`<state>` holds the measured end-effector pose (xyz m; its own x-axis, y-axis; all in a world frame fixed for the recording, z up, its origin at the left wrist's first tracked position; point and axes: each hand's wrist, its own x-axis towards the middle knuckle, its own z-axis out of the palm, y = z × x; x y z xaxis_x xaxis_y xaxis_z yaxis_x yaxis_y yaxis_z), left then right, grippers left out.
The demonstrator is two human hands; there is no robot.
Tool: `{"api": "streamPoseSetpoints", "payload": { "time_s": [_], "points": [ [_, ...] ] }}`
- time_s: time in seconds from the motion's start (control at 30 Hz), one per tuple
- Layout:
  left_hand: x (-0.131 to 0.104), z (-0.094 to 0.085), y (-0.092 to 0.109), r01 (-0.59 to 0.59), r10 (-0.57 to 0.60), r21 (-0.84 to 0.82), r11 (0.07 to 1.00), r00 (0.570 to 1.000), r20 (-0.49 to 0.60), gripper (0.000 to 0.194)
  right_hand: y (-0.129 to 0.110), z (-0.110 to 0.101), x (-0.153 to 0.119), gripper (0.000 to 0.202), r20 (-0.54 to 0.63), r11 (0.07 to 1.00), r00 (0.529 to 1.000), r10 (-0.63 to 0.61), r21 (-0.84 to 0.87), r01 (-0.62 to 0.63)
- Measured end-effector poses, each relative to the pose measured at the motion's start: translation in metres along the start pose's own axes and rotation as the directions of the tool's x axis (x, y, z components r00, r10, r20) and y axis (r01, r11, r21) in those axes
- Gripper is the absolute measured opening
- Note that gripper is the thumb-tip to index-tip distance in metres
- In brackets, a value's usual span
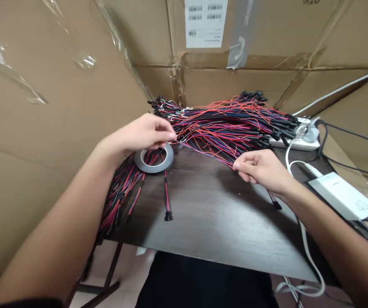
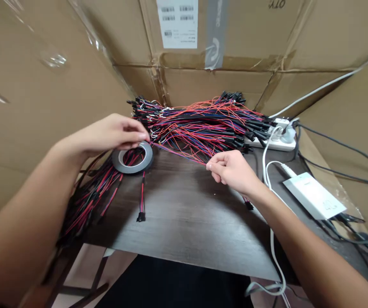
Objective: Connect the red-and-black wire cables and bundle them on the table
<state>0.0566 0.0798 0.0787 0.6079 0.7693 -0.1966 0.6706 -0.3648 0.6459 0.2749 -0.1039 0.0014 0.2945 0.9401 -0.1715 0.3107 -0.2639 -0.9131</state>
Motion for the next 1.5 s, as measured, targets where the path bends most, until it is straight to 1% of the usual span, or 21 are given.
{"api": "streamPoseSetpoints", "payload": {
  "time_s": [0.1,0.2,0.27,0.3,0.33,0.37,0.43,0.5,0.63,0.7,0.77,0.83,0.9,1.03,1.17,1.2,1.27,1.3,1.33,1.43,1.5],
  "points": [
    [0.032,-0.003,-0.007,-0.031,0.035,-0.037,0.999,0.993,0.112,0.013,0.004,-0.002,0.002,0.020,0.005,0.999,1.000,0.009,0.034,-0.010],
    [0.042,0.009,-0.024,-0.111,0.110,-0.006,0.994,0.980,0.168,0.011,0.005,-0.004,0.004,0.019,0.046,0.999,0.999,0.019,0.035,-0.020],
    [0.039,0.022,-0.028,-0.192,0.169,0.136,0.972,0.972,0.163,0.014,0.004,-0.004,0.005,0.018,0.073,0.999,0.997,0.031,0.014,-0.032],
    [0.036,0.029,-0.027,-0.231,0.212,0.247,0.941,0.972,0.102,0.017,0.004,-0.004,0.005,0.017,0.086,0.999,0.996,0.033,0.003,-0.033],
    [0.032,0.036,-0.023,-0.267,0.274,0.374,0.888,0.961,0.035,0.019,0.003,-0.003,0.005,0.017,0.103,0.999,0.994,0.032,-0.010,-0.032],
    [0.028,0.043,-0.016,-0.306,0.354,0.488,0.818,0.935,-0.008,0.020,0.002,-0.003,0.005,0.017,0.121,0.999,0.992,0.032,-0.022,-0.030],
    [0.019,0.055,0.000,-0.364,0.481,0.608,0.706,0.876,-0.034,0.022,0.000,-0.002,0.004,0.019,0.168,0.999,0.986,0.024,-0.046,-0.016],
    [0.011,0.064,0.017,-0.428,0.553,0.649,0.628,0.833,0.014,0.022,-0.002,-0.003,0.003,0.019,0.211,0.998,0.978,-0.001,-0.062,0.014],
    [0.004,0.068,0.032,-0.440,0.588,0.727,0.527,0.806,0.061,0.016,-0.003,-0.009,0.003,0.021,0.262,0.995,0.963,-0.063,-0.062,0.082],
    [0.006,0.066,0.031,-0.514,0.594,0.677,0.527,0.792,0.139,0.017,-0.002,-0.014,0.004,0.022,0.302,0.993,0.950,-0.077,-0.065,0.101],
    [0.010,0.063,0.027,-0.598,0.547,0.527,0.604,0.792,0.271,0.019,-0.002,-0.020,0.005,0.023,0.347,0.989,0.934,-0.086,-0.082,0.122],
    [0.013,0.061,0.021,-0.604,0.469,0.385,0.698,0.792,0.390,0.021,-0.001,-0.027,0.007,0.026,0.369,0.983,0.924,-0.098,-0.111,0.148],
    [0.015,0.060,0.016,-0.591,0.429,0.319,0.741,0.782,0.453,0.019,0.000,-0.033,0.008,0.026,0.372,0.976,0.922,-0.106,-0.140,0.168],
    [0.014,0.058,0.010,-0.638,0.450,0.320,0.700,0.742,0.496,0.017,0.001,-0.044,0.009,0.026,0.355,0.974,0.931,-0.087,-0.165,0.154],
    [0.017,0.061,0.010,-0.688,0.482,0.221,0.691,0.666,0.569,0.017,0.000,-0.045,0.010,0.024,0.338,0.976,0.938,-0.070,-0.171,0.134],
    [0.018,0.064,0.012,-0.684,0.502,0.181,0.707,0.666,0.552,0.019,0.000,-0.044,0.010,0.024,0.347,0.975,0.935,-0.073,-0.175,0.141],
    [0.023,0.075,0.016,-0.653,0.551,0.096,0.752,0.701,0.453,0.022,0.000,-0.041,0.010,0.025,0.369,0.969,0.926,-0.080,-0.187,0.159],
    [0.026,0.083,0.019,-0.632,0.573,0.026,0.774,0.718,0.394,0.022,0.001,-0.040,0.010,0.026,0.377,0.966,0.922,-0.085,-0.196,0.169],
    [0.030,0.092,0.022,-0.614,0.589,-0.065,0.787,0.716,0.374,0.022,0.001,-0.039,0.010,0.026,0.382,0.963,0.920,-0.090,-0.204,0.179],
    [0.041,0.122,0.030,-0.557,0.618,-0.280,0.782,0.633,0.466,0.017,0.003,-0.038,0.012,0.024,0.385,0.957,0.917,-0.104,-0.211,0.197],
    [0.049,0.139,0.035,-0.395,0.548,-0.381,0.836,0.608,0.574,0.016,0.006,-0.039,0.014,0.022,0.376,0.958,0.922,-0.094,-0.217,0.186]
  ]
}}
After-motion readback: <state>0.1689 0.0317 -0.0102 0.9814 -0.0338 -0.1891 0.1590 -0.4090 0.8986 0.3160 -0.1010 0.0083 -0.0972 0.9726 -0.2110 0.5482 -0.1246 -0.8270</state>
